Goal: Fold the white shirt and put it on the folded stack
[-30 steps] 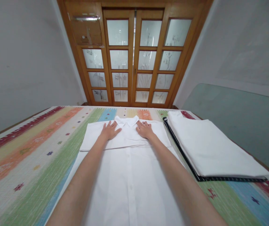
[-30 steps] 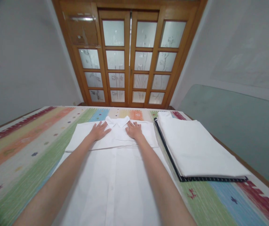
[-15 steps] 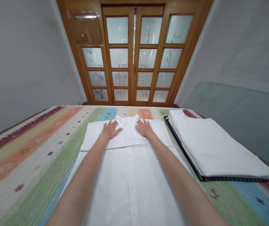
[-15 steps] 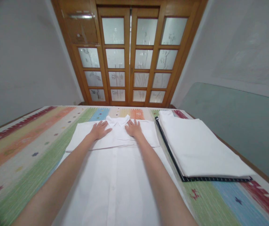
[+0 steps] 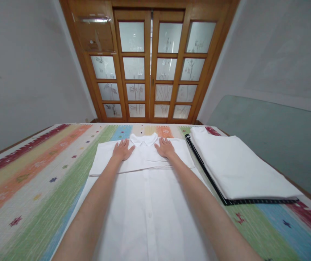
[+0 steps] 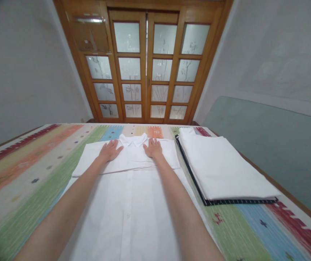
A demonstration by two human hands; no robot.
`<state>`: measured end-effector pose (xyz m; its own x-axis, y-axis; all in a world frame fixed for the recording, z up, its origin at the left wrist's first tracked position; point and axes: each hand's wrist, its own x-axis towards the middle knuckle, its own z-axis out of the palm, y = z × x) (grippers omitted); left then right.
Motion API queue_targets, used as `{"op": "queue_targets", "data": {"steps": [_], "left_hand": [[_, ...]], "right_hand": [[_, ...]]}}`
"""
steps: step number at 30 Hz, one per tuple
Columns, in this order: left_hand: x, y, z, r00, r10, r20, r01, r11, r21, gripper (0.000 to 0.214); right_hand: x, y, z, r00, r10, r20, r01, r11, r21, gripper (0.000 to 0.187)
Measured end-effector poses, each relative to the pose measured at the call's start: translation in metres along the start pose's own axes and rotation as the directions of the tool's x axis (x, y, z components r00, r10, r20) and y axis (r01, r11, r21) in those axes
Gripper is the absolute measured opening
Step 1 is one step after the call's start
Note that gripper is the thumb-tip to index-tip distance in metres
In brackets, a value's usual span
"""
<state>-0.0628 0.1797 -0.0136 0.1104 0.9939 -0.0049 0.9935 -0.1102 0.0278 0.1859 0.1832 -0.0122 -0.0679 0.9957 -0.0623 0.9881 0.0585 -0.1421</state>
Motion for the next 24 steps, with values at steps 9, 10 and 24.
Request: {"op": "queue_targets", "data": {"steps": [9,10,24], "left_hand": [[0.000,-0.020,-0.002,0.999,0.048,0.023,-0.049,0.999,0.025,0.069],[0.001,-0.021,-0.002,0.998,0.051,0.023,-0.052,0.998,0.026,0.069],[-0.001,-0.047,-0.002,0.998,0.053,0.015,-0.054,0.998,0.022,0.067]], "right_hand": [[-0.003,0.045,-0.001,1.000,-0.010,-0.028,0.010,1.000,-0.020,0.074],[-0.003,0.050,-0.001,1.000,-0.002,-0.029,0.001,1.000,-0.016,0.076],[-0.005,0.080,0.000,0.996,0.070,-0.050,-0.070,0.998,-0.001,0.082]]}}
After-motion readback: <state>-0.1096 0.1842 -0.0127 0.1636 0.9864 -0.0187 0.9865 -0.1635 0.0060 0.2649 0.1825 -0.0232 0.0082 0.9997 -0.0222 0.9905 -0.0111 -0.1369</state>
